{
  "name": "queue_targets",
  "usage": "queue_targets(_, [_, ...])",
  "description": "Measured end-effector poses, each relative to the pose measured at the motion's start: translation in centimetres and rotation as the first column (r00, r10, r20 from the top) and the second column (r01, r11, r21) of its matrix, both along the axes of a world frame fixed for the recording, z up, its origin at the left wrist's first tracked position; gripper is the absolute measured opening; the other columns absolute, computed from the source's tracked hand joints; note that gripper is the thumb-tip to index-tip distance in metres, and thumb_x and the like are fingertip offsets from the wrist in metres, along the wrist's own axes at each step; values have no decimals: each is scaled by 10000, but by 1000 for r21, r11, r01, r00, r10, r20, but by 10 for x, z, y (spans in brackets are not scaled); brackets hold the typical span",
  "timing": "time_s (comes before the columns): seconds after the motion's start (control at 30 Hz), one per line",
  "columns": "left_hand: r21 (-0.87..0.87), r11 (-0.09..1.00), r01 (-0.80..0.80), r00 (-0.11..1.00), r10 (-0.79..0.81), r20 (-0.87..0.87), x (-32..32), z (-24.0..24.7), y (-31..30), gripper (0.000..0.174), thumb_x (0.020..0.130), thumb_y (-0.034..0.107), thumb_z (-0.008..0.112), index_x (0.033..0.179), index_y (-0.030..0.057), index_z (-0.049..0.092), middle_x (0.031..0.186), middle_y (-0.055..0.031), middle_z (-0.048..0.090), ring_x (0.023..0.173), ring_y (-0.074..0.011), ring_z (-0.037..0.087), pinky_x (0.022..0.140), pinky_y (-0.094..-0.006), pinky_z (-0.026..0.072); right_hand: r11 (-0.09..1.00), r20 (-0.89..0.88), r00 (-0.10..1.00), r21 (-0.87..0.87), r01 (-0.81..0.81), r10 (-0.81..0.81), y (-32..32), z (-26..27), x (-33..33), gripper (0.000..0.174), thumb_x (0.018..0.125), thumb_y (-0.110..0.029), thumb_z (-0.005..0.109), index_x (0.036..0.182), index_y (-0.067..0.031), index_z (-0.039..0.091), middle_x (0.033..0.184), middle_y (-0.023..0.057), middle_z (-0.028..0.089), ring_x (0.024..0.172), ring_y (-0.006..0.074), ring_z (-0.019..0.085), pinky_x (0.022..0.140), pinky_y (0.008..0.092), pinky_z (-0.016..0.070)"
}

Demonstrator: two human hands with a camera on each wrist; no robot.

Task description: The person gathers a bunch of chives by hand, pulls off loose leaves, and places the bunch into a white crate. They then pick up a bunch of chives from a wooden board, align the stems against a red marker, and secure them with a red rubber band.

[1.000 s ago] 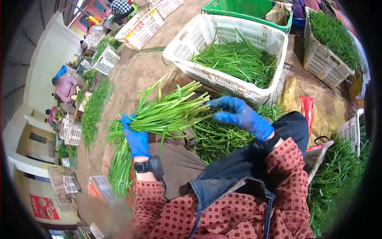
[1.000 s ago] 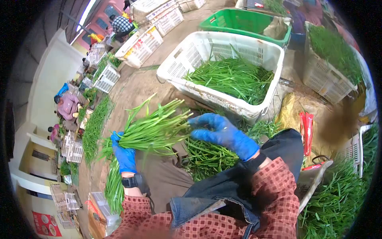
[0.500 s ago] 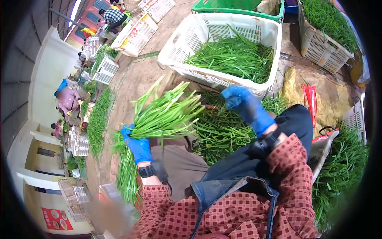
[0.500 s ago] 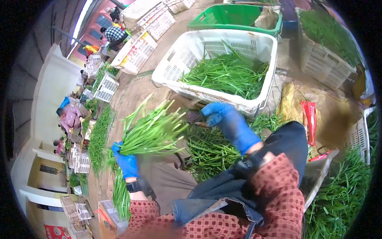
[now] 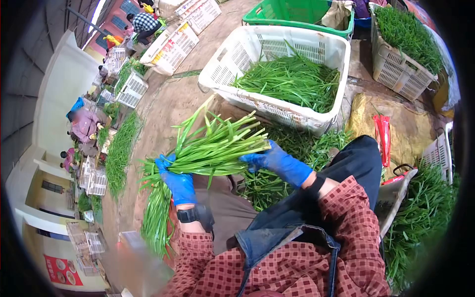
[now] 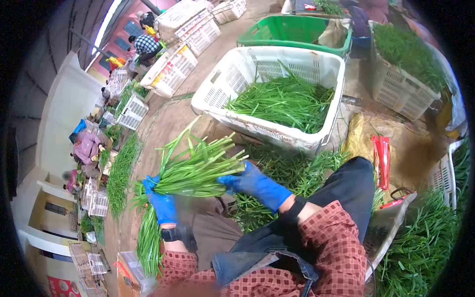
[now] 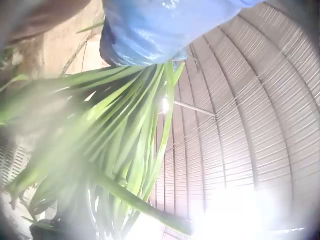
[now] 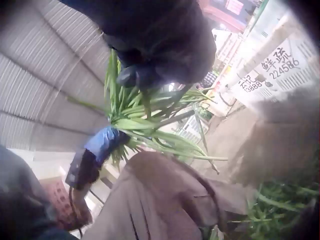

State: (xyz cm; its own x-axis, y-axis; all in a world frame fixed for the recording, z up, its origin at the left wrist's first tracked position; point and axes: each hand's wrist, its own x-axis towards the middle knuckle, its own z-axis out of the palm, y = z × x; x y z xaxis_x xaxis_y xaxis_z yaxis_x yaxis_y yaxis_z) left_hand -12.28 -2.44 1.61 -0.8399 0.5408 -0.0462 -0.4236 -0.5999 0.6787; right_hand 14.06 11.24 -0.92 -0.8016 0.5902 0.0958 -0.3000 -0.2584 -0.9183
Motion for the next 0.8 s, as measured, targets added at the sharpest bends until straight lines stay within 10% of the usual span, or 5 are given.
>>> queue_targets(0.23, [226,972,70,993,-45,-113,-19,6,-21,215,947,307,515,881,120,598,722,35,584,689,-89,540,755,-266,479,993,298,953,-88,79,-50,52,8,71,189,886,-188,579,865,-12,643,768,73,654,586,116,575,539,236,476])
queue_targets(0.33, [189,976,-107,993,113,-20,-16,25,-11,238,930,357,533,791,165,560,620,28,514,601,-100,485,655,-272,455,449,396,714,884,-126,-577,65,-91,55,275,887,-267,601,888,0,670,757,46,675,634,153,611,624,282,505])
queue_targets(0.4, [227,972,-64,998,69,-14,-1,37,-5,250,929,360,535,784,157,557,615,24,512,597,-102,486,647,-269,451,939,300,929,326,114,-217,32,5,57,318,900,-279,599,1024,9,655,888,57,685,803,134,618,764,277,499])
queue_targets(0.63, [133,987,-92,995,97,-33,6,33,14,265,934,357,529,802,132,568,635,-1,527,625,-120,512,636,-269,452,957,268,963,266,-115,41,-14,21,-7,400,870,-291,652,1189,-56,601,1002,71,688,856,97,618,760,263,493])
queue_targets(0.8, [11,989,-146,989,146,6,13,28,8,262,942,363,514,829,131,563,643,-2,521,644,-123,518,642,-295,463,414,195,921,909,-41,-338,-47,34,14,262,872,-344,614,849,-87,661,578,136,565,486,299,551,479,391,448])
